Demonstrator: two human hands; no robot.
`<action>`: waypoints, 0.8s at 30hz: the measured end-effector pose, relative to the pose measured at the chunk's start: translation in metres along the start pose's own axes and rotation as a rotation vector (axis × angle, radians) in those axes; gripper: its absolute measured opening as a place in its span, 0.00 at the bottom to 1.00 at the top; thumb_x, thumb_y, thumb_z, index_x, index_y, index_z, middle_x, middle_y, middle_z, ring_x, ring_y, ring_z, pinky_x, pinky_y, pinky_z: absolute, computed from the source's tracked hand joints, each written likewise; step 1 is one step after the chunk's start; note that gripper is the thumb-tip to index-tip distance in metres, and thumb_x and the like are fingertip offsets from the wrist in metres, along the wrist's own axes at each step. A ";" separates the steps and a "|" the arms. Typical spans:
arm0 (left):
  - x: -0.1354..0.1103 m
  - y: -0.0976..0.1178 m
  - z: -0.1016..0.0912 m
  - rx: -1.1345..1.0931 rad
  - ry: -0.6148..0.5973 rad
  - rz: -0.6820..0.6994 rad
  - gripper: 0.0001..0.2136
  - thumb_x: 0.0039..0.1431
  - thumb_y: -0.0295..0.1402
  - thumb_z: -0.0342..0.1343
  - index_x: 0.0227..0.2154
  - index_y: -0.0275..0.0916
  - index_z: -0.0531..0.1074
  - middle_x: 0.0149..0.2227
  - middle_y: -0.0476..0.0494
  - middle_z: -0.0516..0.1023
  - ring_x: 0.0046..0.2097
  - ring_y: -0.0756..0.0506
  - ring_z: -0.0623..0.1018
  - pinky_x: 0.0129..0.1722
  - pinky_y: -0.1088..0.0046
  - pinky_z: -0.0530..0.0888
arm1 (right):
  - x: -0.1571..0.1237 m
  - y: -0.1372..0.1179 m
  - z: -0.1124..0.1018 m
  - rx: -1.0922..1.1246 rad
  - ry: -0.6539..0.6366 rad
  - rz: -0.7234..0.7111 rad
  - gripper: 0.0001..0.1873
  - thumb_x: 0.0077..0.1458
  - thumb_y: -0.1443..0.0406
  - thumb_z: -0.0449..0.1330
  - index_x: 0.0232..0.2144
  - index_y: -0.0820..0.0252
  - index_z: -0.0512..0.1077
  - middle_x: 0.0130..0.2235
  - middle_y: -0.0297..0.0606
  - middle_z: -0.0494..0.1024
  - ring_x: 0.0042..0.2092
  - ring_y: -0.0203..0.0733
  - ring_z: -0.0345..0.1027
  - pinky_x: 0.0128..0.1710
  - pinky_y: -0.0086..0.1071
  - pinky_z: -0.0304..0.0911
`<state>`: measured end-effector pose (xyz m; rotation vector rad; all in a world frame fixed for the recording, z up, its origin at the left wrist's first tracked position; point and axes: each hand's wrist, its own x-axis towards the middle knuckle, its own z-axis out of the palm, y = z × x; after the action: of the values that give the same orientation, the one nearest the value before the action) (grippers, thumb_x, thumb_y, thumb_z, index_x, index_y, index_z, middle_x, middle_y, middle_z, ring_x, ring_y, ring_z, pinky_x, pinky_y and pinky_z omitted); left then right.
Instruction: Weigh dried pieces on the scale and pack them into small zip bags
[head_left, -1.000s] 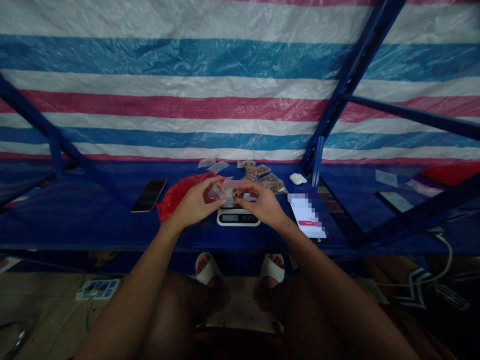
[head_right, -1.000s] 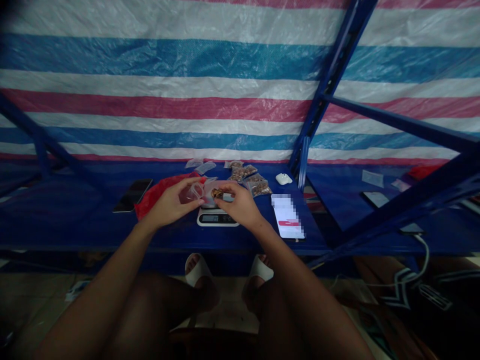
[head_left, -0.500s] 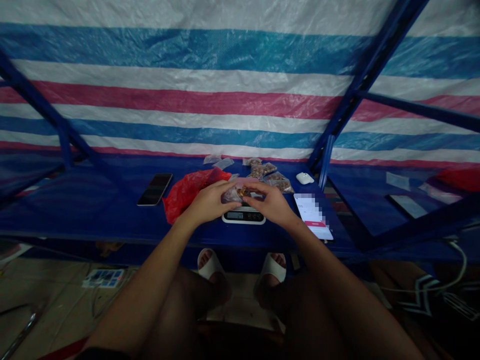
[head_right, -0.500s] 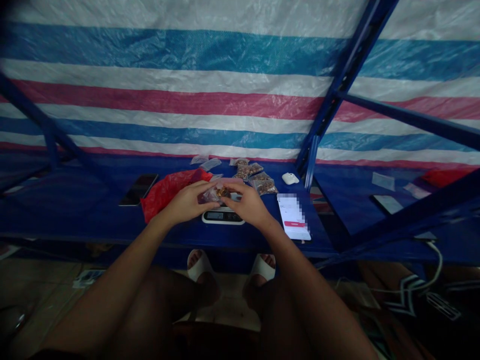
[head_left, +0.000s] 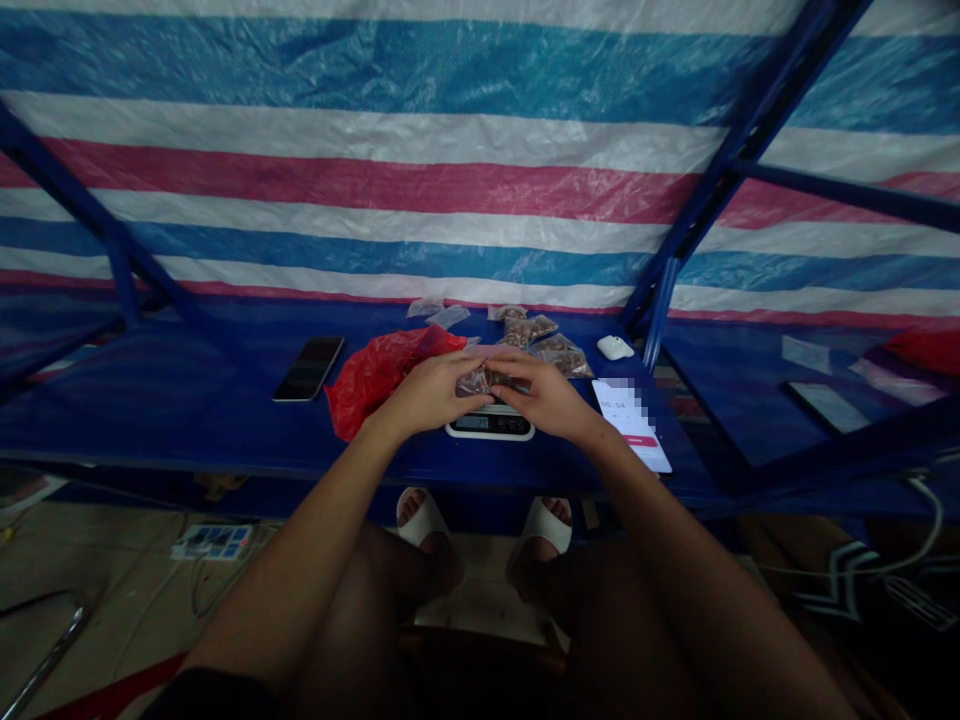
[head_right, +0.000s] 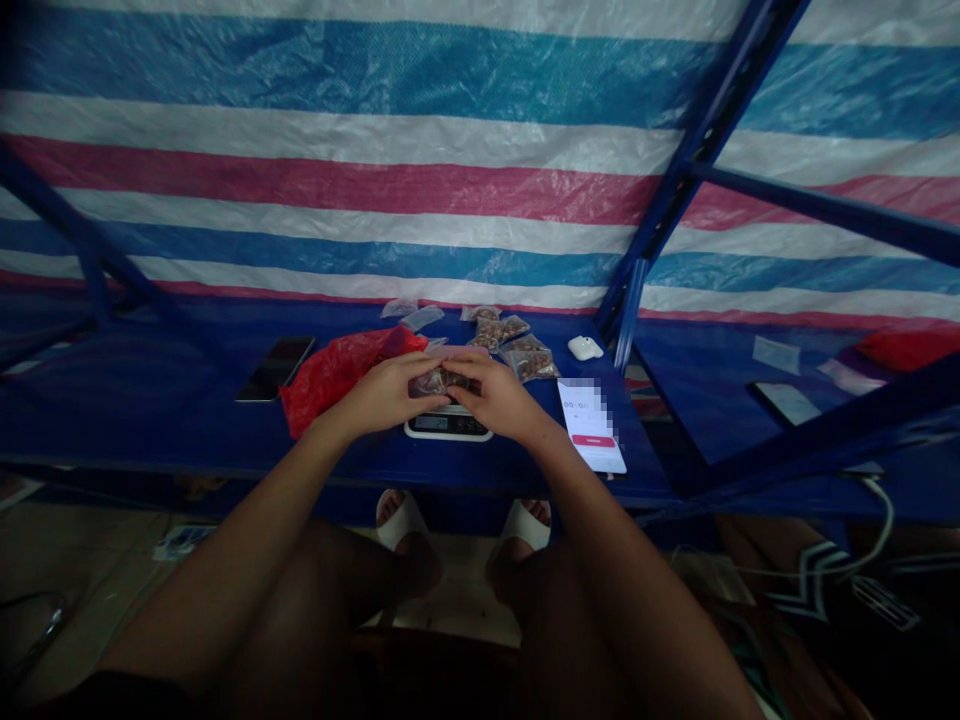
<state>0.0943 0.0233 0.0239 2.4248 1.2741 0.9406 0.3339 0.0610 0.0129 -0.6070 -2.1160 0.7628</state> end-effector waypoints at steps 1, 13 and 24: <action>0.001 -0.001 0.000 -0.010 0.002 0.009 0.29 0.64 0.43 0.71 0.66 0.41 0.79 0.66 0.33 0.82 0.68 0.30 0.80 0.70 0.48 0.75 | 0.001 -0.001 -0.001 -0.017 -0.012 -0.026 0.19 0.65 0.66 0.67 0.57 0.53 0.85 0.62 0.47 0.85 0.66 0.55 0.77 0.72 0.55 0.68; 0.006 0.000 0.007 -0.086 0.080 -0.042 0.29 0.64 0.44 0.71 0.65 0.39 0.80 0.65 0.31 0.82 0.68 0.29 0.80 0.71 0.46 0.73 | 0.017 -0.009 -0.016 -0.127 -0.040 -0.097 0.14 0.67 0.65 0.66 0.52 0.54 0.85 0.54 0.46 0.85 0.57 0.53 0.79 0.61 0.52 0.75; 0.019 0.007 0.022 -0.374 0.338 -0.116 0.34 0.63 0.43 0.73 0.69 0.38 0.75 0.68 0.30 0.80 0.68 0.31 0.80 0.71 0.48 0.73 | 0.042 -0.028 -0.020 0.061 0.174 0.096 0.21 0.55 0.55 0.77 0.46 0.54 0.77 0.50 0.43 0.84 0.51 0.51 0.81 0.57 0.50 0.79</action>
<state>0.1208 0.0361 0.0187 1.9437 1.1929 1.4523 0.3212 0.0745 0.0645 -0.7193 -1.9099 0.7949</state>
